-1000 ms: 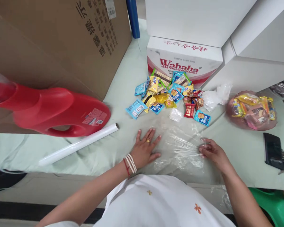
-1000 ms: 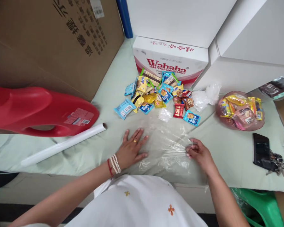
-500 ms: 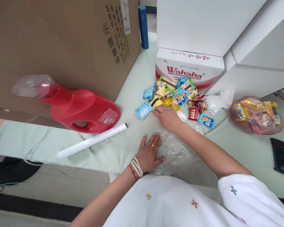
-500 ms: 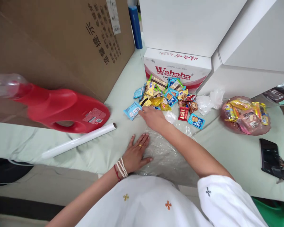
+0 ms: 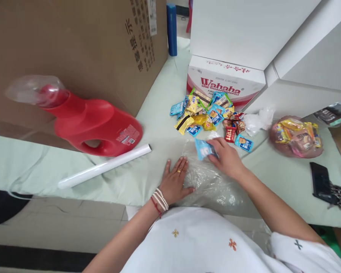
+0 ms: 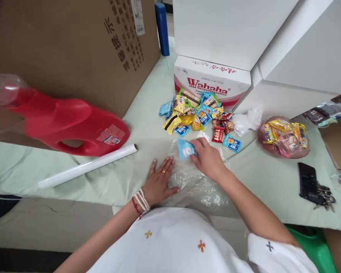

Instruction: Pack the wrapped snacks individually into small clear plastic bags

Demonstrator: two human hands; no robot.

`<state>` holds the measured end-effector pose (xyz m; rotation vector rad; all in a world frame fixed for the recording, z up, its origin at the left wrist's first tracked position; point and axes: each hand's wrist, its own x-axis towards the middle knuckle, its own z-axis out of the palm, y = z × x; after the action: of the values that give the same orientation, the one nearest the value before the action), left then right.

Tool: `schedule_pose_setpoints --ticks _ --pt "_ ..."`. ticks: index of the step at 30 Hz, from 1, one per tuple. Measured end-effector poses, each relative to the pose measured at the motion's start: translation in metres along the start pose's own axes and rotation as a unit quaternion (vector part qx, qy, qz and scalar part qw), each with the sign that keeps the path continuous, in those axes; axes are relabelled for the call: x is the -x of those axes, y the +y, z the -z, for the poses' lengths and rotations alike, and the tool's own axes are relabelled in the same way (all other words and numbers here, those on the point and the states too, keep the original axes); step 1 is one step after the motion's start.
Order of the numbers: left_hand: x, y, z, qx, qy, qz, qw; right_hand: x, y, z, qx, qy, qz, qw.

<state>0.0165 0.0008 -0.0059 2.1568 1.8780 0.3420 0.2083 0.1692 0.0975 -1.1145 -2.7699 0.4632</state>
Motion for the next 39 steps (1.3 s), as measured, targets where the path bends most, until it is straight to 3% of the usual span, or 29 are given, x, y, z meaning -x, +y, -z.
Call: schedule_pose_setpoints --ticks 3,7,10,12,14,16,18,20,23,27,32,34,36,39 --pt "-0.001 -0.003 -0.001 0.001 0.002 -0.001 1.0 0.053 0.01 -0.005 0.028 -0.025 -0.054 0.998" --pt "-0.001 -0.004 -0.001 -0.002 0.007 -0.001 1.0 0.081 0.003 -0.041 0.052 -0.096 -0.102 0.989" --pt "0.005 -0.004 0.008 -0.008 0.058 -0.011 0.998 0.098 0.005 -0.051 -0.018 -0.056 -0.087 0.994" --pt "0.013 -0.004 0.019 0.011 0.083 -0.069 0.994 0.12 0.013 -0.045 -0.083 -0.008 -0.052 0.995" --pt "0.022 -0.007 0.029 0.059 0.047 -0.166 0.983 0.148 0.024 -0.038 -0.126 0.0 0.0 0.992" --pt "0.03 -0.013 0.034 0.106 -0.028 -0.234 0.966 0.175 0.036 -0.038 -0.136 -0.03 0.042 0.989" --pt "0.035 -0.021 0.032 0.127 -0.084 -0.239 0.959 0.193 0.045 -0.045 -0.138 -0.041 0.047 0.988" --pt "0.036 -0.027 0.029 0.141 -0.095 -0.213 0.962 0.2 0.052 -0.054 -0.163 -0.024 0.03 0.986" --pt "0.029 -0.03 0.031 0.196 -0.079 -0.176 0.961 0.194 0.059 -0.055 -0.231 -0.019 0.02 0.973" --pt "0.002 -0.023 0.053 0.263 -0.069 -0.064 0.96 0.167 0.074 -0.027 -0.27 -0.063 0.006 0.961" --pt "-0.061 -0.028 0.061 0.204 -0.034 0.049 0.977 0.11 0.105 0.001 -0.176 -0.062 -0.021 0.982" --pt "-0.082 -0.035 0.058 0.142 0.026 0.117 0.983 0.084 0.114 0.004 -0.076 -0.083 -0.049 0.992" --pt "-0.091 -0.039 0.058 0.081 0.125 0.164 0.975 0.059 0.115 0.005 0.027 -0.082 -0.067 0.994" --pt "-0.079 -0.026 0.068 0.01 0.294 0.153 0.943 0.026 0.104 0.003 0.084 -0.04 -0.031 0.995"
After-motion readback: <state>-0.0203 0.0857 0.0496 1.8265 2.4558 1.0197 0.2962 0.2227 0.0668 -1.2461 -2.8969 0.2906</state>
